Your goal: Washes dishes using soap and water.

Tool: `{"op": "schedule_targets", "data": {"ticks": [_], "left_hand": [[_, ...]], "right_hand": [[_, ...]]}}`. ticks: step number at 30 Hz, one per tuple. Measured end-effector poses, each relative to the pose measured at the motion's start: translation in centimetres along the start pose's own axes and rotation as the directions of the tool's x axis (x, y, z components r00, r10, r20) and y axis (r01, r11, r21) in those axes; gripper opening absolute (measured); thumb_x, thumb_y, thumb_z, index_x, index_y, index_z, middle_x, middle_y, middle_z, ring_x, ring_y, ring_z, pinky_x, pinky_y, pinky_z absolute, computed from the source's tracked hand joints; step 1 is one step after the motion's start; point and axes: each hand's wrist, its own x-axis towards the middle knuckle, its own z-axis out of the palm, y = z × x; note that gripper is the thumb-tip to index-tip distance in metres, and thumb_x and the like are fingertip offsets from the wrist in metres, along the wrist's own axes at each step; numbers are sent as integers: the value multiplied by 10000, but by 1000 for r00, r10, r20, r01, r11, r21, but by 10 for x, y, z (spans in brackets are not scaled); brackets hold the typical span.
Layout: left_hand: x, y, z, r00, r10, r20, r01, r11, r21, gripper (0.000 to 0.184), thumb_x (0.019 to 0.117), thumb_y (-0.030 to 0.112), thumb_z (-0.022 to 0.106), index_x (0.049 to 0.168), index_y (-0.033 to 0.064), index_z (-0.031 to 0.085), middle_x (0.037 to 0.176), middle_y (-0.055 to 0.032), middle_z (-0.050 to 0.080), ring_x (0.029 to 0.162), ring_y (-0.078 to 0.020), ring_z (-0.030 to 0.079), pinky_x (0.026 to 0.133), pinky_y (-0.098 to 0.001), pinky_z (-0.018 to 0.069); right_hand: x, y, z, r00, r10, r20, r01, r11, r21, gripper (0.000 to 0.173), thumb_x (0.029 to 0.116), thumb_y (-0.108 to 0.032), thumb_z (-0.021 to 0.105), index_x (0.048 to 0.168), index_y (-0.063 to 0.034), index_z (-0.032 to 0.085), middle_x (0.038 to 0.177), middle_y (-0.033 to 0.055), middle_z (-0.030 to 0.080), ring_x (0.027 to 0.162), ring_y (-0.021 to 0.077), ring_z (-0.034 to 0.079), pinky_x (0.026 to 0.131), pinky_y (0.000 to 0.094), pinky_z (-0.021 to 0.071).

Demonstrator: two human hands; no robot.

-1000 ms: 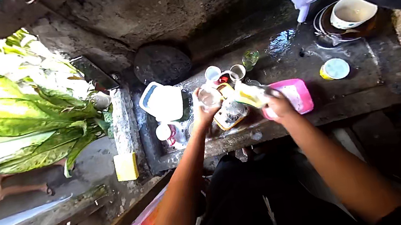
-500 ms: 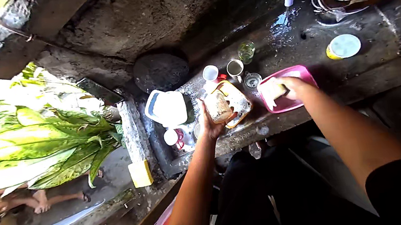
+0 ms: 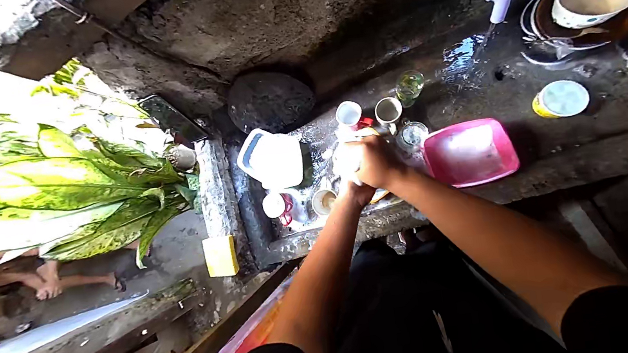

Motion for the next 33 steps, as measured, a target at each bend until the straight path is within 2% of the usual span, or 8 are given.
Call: {"op": "schedule_targets", "data": {"ticks": [4, 7, 11, 15, 21, 29, 31, 33], "left_hand": [[-12, 34, -22, 981, -45, 191, 48, 999, -15, 453, 1083, 405, 320, 1159, 71, 617, 950, -128, 693, 834, -230, 686, 750, -389, 596], [-19, 88, -49, 965, 224, 138, -254, 932, 258, 442, 1105, 402, 355, 1279, 83, 607, 1110, -109, 713, 970, -195, 699, 830, -370, 601], [-12, 173, -85, 737, 671, 77, -391, 332, 858, 662, 895, 261, 785, 1477, 114, 505, 1396, -149, 599, 1230, -265, 608, 1007, -481, 534], [12, 221, -127, 623, 771, 132, -314, 92, 945, 1002, 670, 217, 935, 1500, 23, 408, 1414, -188, 562, 1280, -241, 578, 1067, -398, 518], [21, 231, -130, 538, 841, 53, 19, -75, 997, 859, 715, 332, 914, 1405, 11, 515, 1359, -208, 599, 1266, -319, 585, 1076, -499, 482], [16, 202, -119, 603, 790, 107, 301, -350, 887, 745, 915, 452, 708, 1468, 5, 484, 1508, -291, 440, 1394, -440, 445, 1115, -596, 397], [1, 184, -97, 757, 587, 286, 132, -567, 813, 611, 957, 280, 658, 1492, 49, 475, 1476, -276, 489, 1365, -461, 472, 1080, -659, 399], [-4, 162, -92, 890, 89, 447, -251, -723, 643, 475, 911, 127, 698, 1377, 107, 608, 1358, -167, 622, 1279, -382, 569, 1044, -635, 453]], "right_hand": [[0, 53, -7, 999, 1, -46, -11, 973, -233, 104, 889, -74, 673, 952, -56, 753, 913, 155, 744, 860, 356, 736, 745, 600, 588], [-36, 93, -40, 960, 221, -171, -253, 948, -192, 171, 895, -48, 664, 1060, -6, 680, 973, 234, 713, 909, 440, 711, 756, 662, 559], [-107, 144, -73, 775, 631, -22, -628, 766, -140, 941, 814, -286, 867, 1597, -242, 346, 1434, 339, 499, 1325, 583, 445, 995, 795, 376], [-145, 179, -70, 715, 698, -43, -687, 690, -229, 941, 782, -201, 866, 1584, -153, 377, 1583, 344, 307, 1451, 583, 288, 1100, 776, 320], [-127, 199, -46, 540, 832, 128, -717, 534, -448, 502, 936, -172, 726, 1373, 35, 591, 1400, 402, 501, 1332, 576, 469, 1026, 751, 412], [-117, 198, -32, 441, 881, 171, -703, 457, -544, 752, 849, -153, 800, 1474, 68, 444, 1383, 455, 467, 1259, 633, 495, 936, 784, 444], [-119, 209, -40, 426, 893, 145, -730, 434, -528, 890, 820, -190, 823, 1533, 21, 333, 1278, 446, 543, 1181, 624, 559, 899, 775, 463], [-124, 216, -46, 426, 863, 271, -673, 503, -543, 733, 904, -258, 765, 1480, 52, 434, 1233, 396, 614, 1182, 575, 592, 955, 751, 455]]}}
